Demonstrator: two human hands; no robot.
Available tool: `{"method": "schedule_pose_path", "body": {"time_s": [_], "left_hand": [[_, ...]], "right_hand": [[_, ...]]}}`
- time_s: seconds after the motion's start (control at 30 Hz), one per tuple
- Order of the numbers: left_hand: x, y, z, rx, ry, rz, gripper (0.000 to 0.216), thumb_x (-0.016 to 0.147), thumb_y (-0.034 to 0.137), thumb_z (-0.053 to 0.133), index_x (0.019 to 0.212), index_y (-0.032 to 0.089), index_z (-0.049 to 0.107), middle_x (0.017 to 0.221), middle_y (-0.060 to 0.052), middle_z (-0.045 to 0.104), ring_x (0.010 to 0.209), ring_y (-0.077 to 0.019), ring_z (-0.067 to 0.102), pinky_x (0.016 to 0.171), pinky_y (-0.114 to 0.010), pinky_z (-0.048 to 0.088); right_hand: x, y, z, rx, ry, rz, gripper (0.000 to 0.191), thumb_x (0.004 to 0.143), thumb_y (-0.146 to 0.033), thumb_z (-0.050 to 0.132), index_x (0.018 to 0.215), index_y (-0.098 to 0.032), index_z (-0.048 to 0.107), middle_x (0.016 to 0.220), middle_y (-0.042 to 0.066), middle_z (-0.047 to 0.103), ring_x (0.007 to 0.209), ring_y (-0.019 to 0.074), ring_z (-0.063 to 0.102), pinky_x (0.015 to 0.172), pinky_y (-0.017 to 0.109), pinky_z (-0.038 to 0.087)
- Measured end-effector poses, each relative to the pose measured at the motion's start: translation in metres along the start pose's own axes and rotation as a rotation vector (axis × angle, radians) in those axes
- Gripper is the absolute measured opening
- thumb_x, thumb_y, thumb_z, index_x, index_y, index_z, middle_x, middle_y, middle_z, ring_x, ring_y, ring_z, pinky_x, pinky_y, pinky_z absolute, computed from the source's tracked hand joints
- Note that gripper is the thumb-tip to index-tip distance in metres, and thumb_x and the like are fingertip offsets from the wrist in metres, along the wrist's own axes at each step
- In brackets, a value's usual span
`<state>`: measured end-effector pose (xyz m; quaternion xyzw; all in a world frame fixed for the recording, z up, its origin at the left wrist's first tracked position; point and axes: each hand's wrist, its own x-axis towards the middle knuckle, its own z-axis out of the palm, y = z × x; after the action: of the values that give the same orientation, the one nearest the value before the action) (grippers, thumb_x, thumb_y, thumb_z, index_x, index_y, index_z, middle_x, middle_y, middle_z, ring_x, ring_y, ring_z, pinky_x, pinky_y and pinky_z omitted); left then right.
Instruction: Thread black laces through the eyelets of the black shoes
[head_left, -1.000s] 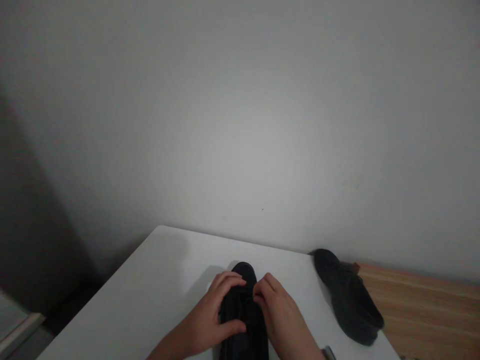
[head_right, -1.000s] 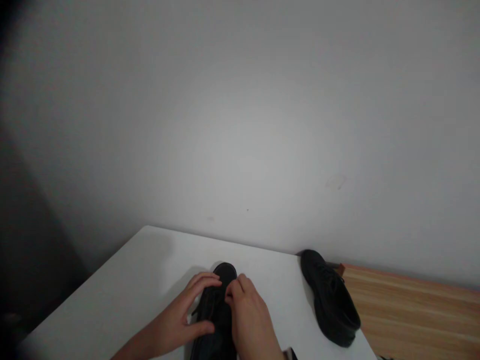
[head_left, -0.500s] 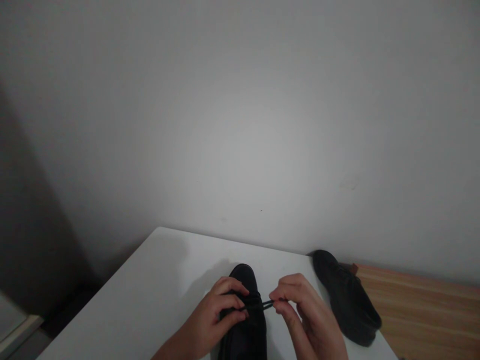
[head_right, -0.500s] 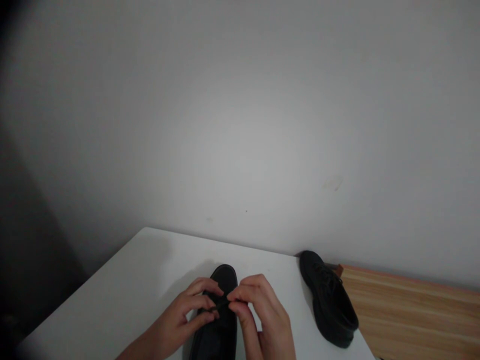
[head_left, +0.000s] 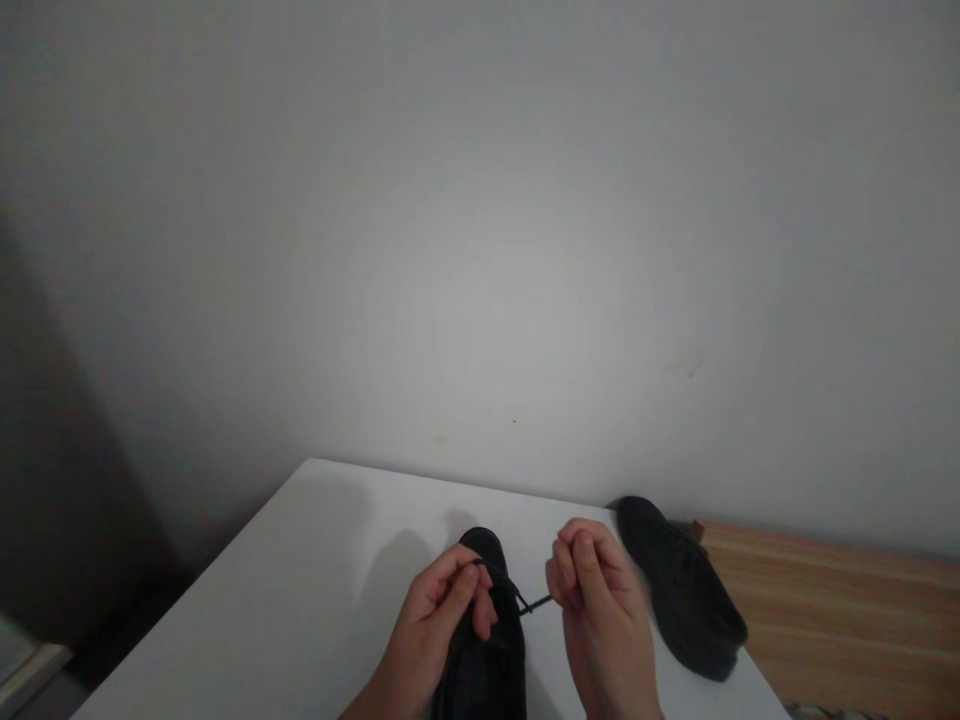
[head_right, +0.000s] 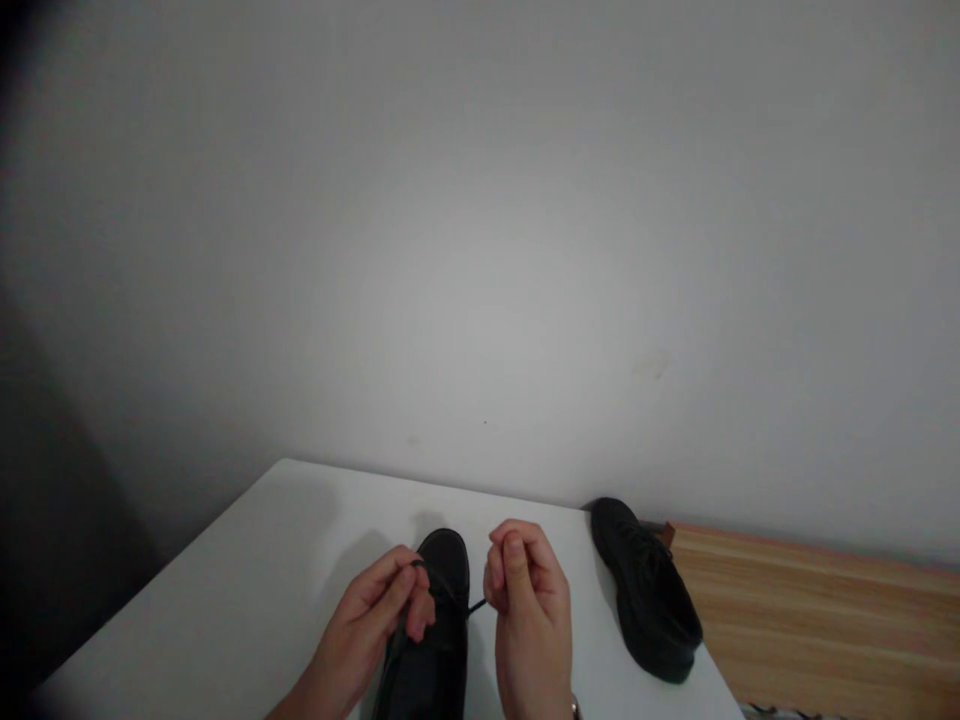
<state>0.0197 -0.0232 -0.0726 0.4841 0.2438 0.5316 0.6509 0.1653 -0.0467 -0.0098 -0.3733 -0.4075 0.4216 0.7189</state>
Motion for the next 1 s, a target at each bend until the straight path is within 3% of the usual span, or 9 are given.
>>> {"method": "schedule_pose_path", "body": {"time_s": [0.2,0.33,0.5,0.63,0.73,0.8,0.9,0.97,1.0], "left_hand": [[0.010,0.021,0.005,0.053,0.032,0.019,0.038,0.093,0.054,0.058,0.086,0.016,0.058,0.056,0.004,0.050,0.050,-0.0094,0.042,0.051,-0.022,0.032],[0.015,0.029,0.013,0.127,0.014,-0.040,0.044,0.089,0.060,0.059,0.086,0.016,0.058,0.056,0.005,0.047,0.049,-0.0089,0.038,0.047,-0.021,0.026],[0.013,0.025,0.025,0.223,-0.115,-0.065,0.050,0.088,0.065,0.054,0.074,0.017,0.052,0.061,0.004,0.044,0.056,-0.0107,0.038,0.051,-0.022,0.029],[0.007,0.029,0.031,0.362,-0.213,-0.035,0.043,0.094,0.055,0.051,0.080,0.015,0.058,0.071,0.000,0.050,0.067,-0.0138,0.044,0.061,-0.025,0.037],[0.007,0.034,0.029,0.392,-0.226,-0.017,0.037,0.094,0.049,0.054,0.080,0.015,0.060,0.071,0.001,0.048,0.067,-0.0140,0.042,0.061,-0.024,0.035],[0.008,0.036,0.025,0.399,-0.206,-0.023,0.039,0.095,0.050,0.051,0.082,0.015,0.062,0.067,0.002,0.045,0.063,-0.0131,0.038,0.057,-0.024,0.032],[0.011,0.036,0.019,0.435,-0.143,-0.024,0.043,0.095,0.052,0.049,0.083,0.014,0.064,0.064,0.003,0.044,0.060,-0.0130,0.039,0.056,-0.025,0.030],[0.012,0.035,0.017,0.441,-0.121,-0.024,0.046,0.095,0.055,0.049,0.083,0.014,0.066,0.062,0.003,0.043,0.059,-0.0133,0.040,0.057,-0.025,0.030],[0.013,0.035,0.017,0.437,-0.119,-0.022,0.048,0.094,0.057,0.049,0.084,0.014,0.066,0.061,0.003,0.043,0.059,-0.0135,0.040,0.057,-0.025,0.030]], "right_hand": [[0.009,0.001,0.009,-0.036,0.011,-0.096,0.024,0.093,-0.044,0.064,0.085,-0.021,0.066,0.060,-0.006,0.044,0.052,0.0070,0.034,0.047,0.019,0.028],[0.009,0.002,0.013,-0.106,-0.102,-0.121,0.024,0.096,-0.042,0.060,0.085,-0.021,0.066,0.059,-0.005,0.046,0.053,0.0076,0.039,0.049,0.019,0.032],[0.007,-0.009,0.024,-0.294,-0.312,-0.129,0.023,0.095,-0.037,0.059,0.081,-0.021,0.068,0.064,-0.002,0.056,0.055,0.0106,0.051,0.049,0.021,0.040],[0.010,-0.019,0.027,-0.486,-0.380,-0.245,0.019,0.095,-0.027,0.057,0.085,-0.022,0.072,0.072,0.001,0.063,0.068,0.0154,0.060,0.063,0.027,0.047],[0.013,-0.021,0.025,-0.540,-0.407,-0.313,0.019,0.095,-0.024,0.057,0.086,-0.023,0.073,0.073,0.002,0.066,0.075,0.0178,0.062,0.069,0.029,0.047],[0.015,-0.018,0.017,-0.552,-0.351,-0.352,0.018,0.096,-0.027,0.057,0.092,-0.025,0.074,0.083,0.004,0.070,0.084,0.0195,0.063,0.076,0.032,0.049],[0.018,-0.007,-0.007,-0.517,-0.104,-0.369,0.021,0.097,-0.034,0.056,0.110,-0.026,0.070,0.110,0.008,0.070,0.101,0.0222,0.063,0.089,0.037,0.049],[0.019,0.002,-0.024,-0.459,0.033,-0.309,0.028,0.097,-0.040,0.056,0.117,-0.025,0.068,0.113,0.009,0.070,0.099,0.0223,0.064,0.089,0.038,0.050],[0.018,0.006,-0.032,-0.438,0.039,-0.271,0.030,0.096,-0.043,0.056,0.117,-0.024,0.068,0.109,0.009,0.071,0.095,0.0219,0.064,0.086,0.037,0.051]]}}
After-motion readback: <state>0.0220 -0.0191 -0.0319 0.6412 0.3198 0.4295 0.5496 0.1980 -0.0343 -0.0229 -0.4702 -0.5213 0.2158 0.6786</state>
